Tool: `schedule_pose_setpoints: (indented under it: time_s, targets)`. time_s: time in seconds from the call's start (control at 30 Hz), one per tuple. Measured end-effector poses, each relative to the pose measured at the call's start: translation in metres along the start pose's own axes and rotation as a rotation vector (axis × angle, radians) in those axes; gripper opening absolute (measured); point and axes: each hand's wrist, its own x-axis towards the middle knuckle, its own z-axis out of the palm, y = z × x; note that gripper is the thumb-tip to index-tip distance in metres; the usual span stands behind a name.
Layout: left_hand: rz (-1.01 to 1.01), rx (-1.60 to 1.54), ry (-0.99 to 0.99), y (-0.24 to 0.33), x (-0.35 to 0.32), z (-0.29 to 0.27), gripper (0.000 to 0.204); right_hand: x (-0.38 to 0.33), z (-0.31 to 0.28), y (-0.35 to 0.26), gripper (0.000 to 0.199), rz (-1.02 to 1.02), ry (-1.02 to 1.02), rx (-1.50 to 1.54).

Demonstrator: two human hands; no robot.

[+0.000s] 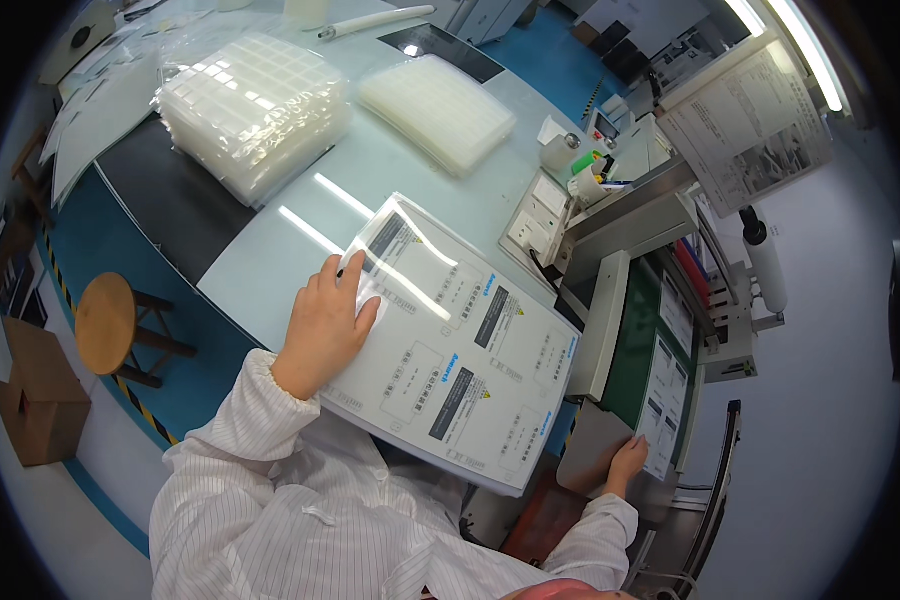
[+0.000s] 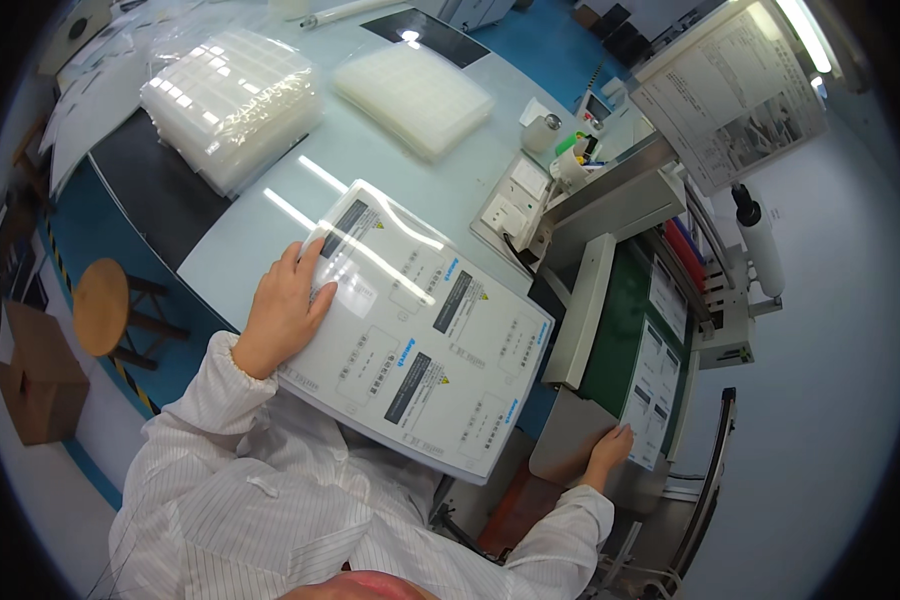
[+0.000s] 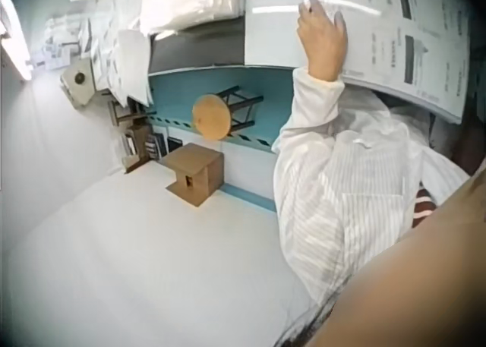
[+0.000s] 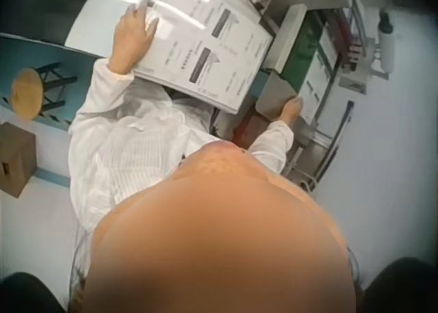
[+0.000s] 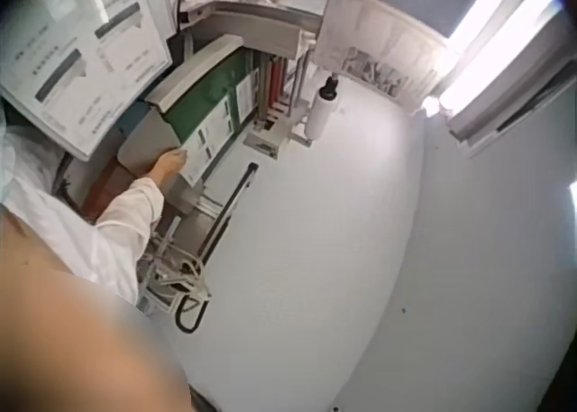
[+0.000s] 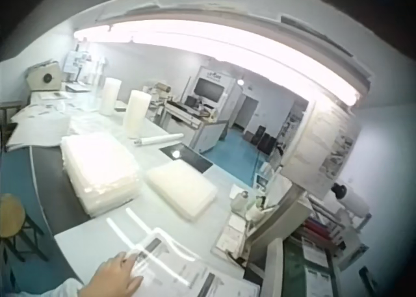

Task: Placing documents or sheets onto a machine template and then transferring them to a conveyor belt.

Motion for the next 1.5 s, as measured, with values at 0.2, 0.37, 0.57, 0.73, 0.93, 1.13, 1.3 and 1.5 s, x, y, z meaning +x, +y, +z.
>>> schedule_pose_setpoints:
  time_s: [0.2, 0.37, 0.57, 0.73, 0.93, 1.13, 1.3, 1.5]
  targets:
    - [0.005, -0.007, 0.008, -0.002, 0.0, 0.0, 0.056, 0.001, -0.001, -0.007, 0.036, -0.062, 0.005, -0.089]
    - [-0.005, -0.027, -0.02, -0.001, 0.003, -0.002, 0.057, 0.003, -0.002, -0.009, 0.036, -0.043, 0.007, -0.12]
    - [-0.019, -0.04, -0.045, 0.001, 0.004, -0.002, 0.057, 0.004, -0.002, -0.01, 0.036, 0.004, -0.03, -0.087]
    - [-0.046, -0.035, -0.064, -0.001, -0.002, -0.005, 0.057, 0.001, 0.001, -0.015, 0.035, -0.066, 0.088, -0.052]
    - [0.022, -0.063, -0.074, 0.002, 0.003, -0.004, 0.056, -0.005, 0.01, -0.003, 0.033, -0.049, 0.165, -0.022]
    - [0.021, -0.105, -0.068, 0.001, 0.009, 0.002, 0.054, -0.003, 0.02, -0.015, 0.032, 0.045, 0.198, 0.034]
    - [0.024, -0.139, -0.147, 0.002, 0.008, 0.008, 0.052, -0.009, 0.0, -0.032, 0.031, 0.095, 0.271, 0.086]
    - [0.03, -0.154, -0.161, -0.009, 0.007, 0.018, 0.053, -0.01, -0.009, -0.038, 0.042, 0.255, 0.201, -0.073]
